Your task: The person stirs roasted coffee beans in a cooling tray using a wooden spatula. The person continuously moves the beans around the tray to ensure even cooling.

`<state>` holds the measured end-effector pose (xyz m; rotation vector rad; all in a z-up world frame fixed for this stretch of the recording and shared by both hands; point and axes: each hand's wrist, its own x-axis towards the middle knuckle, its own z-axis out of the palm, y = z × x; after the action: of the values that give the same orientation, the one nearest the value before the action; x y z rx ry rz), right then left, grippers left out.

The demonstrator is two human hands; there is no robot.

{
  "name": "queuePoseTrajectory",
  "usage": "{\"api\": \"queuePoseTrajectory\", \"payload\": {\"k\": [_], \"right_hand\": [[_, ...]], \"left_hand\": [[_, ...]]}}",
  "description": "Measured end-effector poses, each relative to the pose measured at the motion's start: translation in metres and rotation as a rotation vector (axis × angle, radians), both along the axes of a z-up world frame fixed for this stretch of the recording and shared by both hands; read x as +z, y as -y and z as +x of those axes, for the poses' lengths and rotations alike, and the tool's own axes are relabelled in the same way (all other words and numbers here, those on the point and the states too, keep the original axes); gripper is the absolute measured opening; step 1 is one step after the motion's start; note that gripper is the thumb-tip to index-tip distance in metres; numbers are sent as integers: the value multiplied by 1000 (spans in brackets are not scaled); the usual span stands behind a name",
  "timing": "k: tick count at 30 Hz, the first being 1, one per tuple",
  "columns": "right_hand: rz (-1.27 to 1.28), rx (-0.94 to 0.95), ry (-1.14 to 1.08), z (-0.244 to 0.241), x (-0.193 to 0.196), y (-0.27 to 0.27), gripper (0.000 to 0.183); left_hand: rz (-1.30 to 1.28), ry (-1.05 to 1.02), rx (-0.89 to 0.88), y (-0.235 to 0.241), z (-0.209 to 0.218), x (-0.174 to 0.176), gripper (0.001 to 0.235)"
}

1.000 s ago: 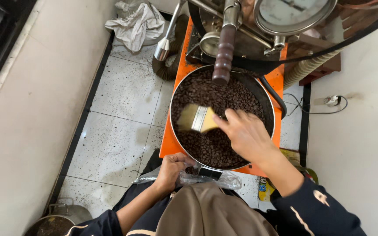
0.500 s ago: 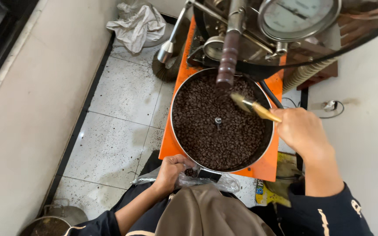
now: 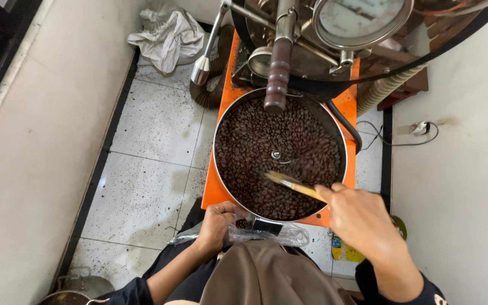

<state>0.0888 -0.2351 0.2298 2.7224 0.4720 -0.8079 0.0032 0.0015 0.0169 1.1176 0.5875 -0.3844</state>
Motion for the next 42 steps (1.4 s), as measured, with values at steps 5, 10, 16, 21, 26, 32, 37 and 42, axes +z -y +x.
{"api": "queuePoseTrajectory", "payload": {"k": [5, 10, 16, 21, 26, 32, 37, 42], "right_hand": [[206, 5, 184, 27, 7, -31, 52], [199, 86, 134, 29, -53, -56, 60], [151, 146, 47, 6, -11, -32, 69], [258, 249, 172, 27, -23, -36, 61], [352, 299, 370, 68, -67, -61, 64], [135, -53, 262, 86, -47, -29, 64], [86, -29, 337, 48, -61, 16, 45], [99, -97, 243, -3, -51, 11, 40]], "left_hand": [[-38, -5, 44, 2, 1, 2, 16], [-48, 5, 52, 2, -2, -6, 19], [-38, 29, 19, 1, -4, -17, 23], [-32, 11, 10, 1, -3, -14, 18], [-31, 61, 24, 2, 1, -10, 26], [-48, 44, 14, -1, 2, 12, 26], [-30, -11, -12, -3, 3, 19, 37], [13, -19, -16, -3, -1, -3, 31]]}}
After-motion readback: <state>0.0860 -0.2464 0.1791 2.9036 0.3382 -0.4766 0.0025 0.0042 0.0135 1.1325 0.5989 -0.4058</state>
